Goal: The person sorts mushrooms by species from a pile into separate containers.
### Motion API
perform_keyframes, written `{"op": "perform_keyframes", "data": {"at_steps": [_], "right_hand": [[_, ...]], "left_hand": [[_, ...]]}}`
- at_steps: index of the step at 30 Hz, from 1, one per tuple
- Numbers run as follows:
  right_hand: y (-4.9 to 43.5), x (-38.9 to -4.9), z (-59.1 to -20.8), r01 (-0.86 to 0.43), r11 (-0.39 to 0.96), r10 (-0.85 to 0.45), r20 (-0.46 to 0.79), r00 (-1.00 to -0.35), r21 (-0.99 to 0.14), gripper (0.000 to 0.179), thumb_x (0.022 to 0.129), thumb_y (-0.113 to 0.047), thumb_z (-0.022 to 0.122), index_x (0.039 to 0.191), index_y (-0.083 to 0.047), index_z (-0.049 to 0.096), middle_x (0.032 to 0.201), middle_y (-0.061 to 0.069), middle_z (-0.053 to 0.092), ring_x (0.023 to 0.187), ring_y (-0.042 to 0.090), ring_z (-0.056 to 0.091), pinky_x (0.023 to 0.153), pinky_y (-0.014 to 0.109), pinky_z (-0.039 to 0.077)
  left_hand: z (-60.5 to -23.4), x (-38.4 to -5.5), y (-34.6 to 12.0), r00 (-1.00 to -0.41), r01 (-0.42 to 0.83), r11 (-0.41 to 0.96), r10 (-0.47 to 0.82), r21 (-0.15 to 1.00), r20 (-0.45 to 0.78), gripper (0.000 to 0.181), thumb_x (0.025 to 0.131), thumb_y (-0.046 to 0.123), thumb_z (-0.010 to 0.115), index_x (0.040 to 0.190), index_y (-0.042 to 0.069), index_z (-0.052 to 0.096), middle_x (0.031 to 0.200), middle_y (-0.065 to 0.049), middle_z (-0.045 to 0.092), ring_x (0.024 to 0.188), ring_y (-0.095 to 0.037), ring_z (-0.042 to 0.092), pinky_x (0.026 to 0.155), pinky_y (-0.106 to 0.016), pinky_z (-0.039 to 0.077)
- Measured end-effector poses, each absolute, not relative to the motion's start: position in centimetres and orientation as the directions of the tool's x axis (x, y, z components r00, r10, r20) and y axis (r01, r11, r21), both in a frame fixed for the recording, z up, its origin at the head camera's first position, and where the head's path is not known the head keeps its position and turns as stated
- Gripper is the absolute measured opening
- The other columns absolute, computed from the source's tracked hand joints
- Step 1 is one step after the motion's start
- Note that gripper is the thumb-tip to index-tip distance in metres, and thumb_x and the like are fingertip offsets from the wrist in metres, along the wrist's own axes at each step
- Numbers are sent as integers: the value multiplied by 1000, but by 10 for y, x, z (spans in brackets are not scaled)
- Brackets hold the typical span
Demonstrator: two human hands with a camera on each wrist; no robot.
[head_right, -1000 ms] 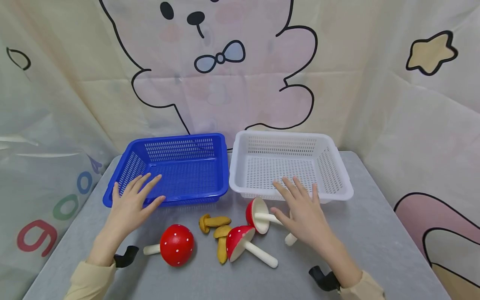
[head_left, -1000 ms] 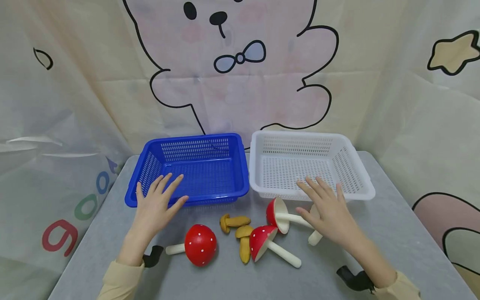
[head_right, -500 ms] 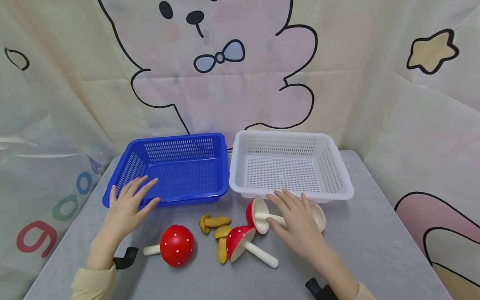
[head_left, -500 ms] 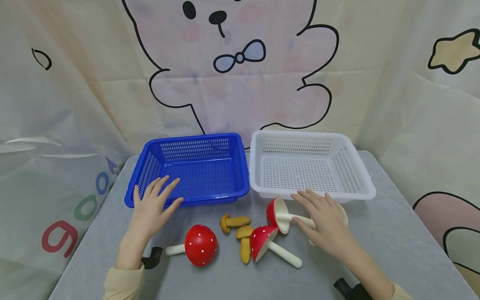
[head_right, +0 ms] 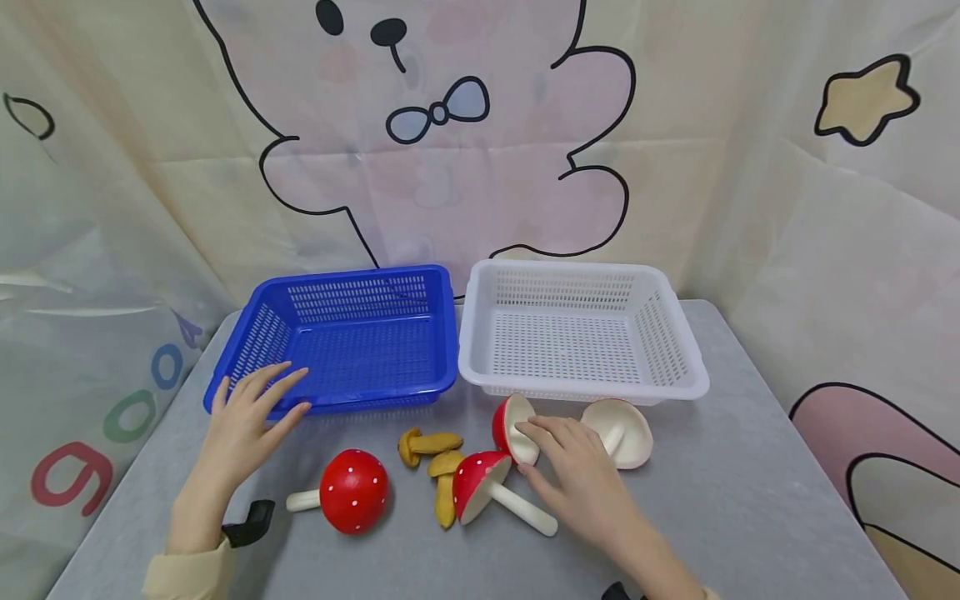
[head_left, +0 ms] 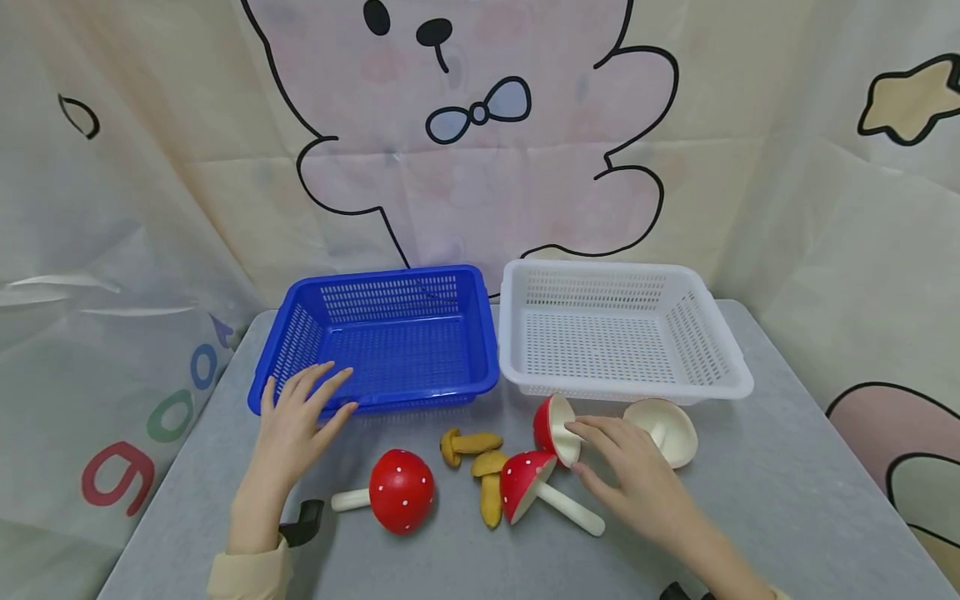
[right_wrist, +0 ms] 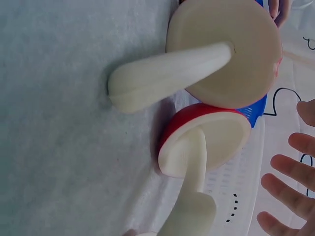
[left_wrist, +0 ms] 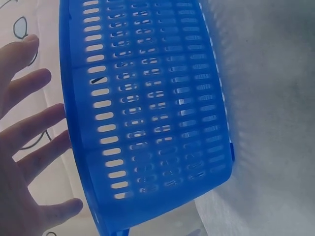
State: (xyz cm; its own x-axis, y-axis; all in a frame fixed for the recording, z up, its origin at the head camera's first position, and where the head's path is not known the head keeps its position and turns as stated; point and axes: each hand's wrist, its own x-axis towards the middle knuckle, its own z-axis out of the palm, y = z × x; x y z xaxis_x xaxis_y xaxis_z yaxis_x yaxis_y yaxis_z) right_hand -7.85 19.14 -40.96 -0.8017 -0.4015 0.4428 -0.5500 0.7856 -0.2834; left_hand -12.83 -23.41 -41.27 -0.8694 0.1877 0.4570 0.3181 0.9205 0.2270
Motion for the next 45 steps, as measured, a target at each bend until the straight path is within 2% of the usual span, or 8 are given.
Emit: {"op": "perform_keyframes", "data": {"at_steps": [7,13,19,27,35,39,45], "right_hand": [[186,-72,-414,-521,806,-397,396,-828,-280,49,76,-27,79,122,-22,64,119,-9,63,108,10,58,86,38,51],[183,-68,-420,-561,789,-436,417,-797,-249,45,73,-26,81,115,-20,66,116,-10,64,105,9,59,85,34,51],[180,-66,-426,-557,796,-450,383,-807,-239,46,73,-28,82,115,-21,66,114,-11,64,105,9,60,87,34,53],[178,-65,-431,-545,804,-425,411,-806,-237,48,70,-24,83,114,-18,65,109,-9,65,103,10,61,86,32,53],[175,-59,-433,-453,854,-390,263,-883,-256,41,72,-29,82,110,-25,67,109,-12,65,98,5,60,82,31,54],[174,-57,-435,-485,832,-436,222,-872,-270,43,74,-29,81,114,-25,66,113,-12,65,101,6,61,84,33,54],[171,-57,-439,-526,810,-479,227,-848,-260,46,75,-28,80,118,-22,64,113,-9,65,102,9,62,86,34,53]], "left_hand": [[-415,-125,-237,-864,283,926,134,249,486,49,82,27,74,129,18,59,133,-16,54,126,-37,43,106,-72,19],[-413,-124,-239,-866,249,935,99,252,489,47,82,27,74,126,17,61,126,-17,58,121,-36,47,105,-70,23],[-413,-123,-239,-887,247,934,111,258,449,46,82,27,75,124,16,62,121,-16,59,116,-35,50,101,-66,28],[-412,-123,-238,-899,245,936,121,254,422,40,82,24,75,120,14,65,112,-14,61,109,-34,52,91,-60,35],[-412,-124,-238,-896,248,938,127,243,425,31,83,23,74,112,12,67,103,-11,62,104,-32,52,89,-58,37],[-413,-123,-239,-890,256,938,134,235,435,30,82,19,75,109,10,67,101,-10,61,101,-31,52,87,-56,40],[-414,-123,-240,-883,270,934,143,233,448,28,82,16,75,108,10,68,100,-9,61,99,-31,53,85,-54,42]]}}
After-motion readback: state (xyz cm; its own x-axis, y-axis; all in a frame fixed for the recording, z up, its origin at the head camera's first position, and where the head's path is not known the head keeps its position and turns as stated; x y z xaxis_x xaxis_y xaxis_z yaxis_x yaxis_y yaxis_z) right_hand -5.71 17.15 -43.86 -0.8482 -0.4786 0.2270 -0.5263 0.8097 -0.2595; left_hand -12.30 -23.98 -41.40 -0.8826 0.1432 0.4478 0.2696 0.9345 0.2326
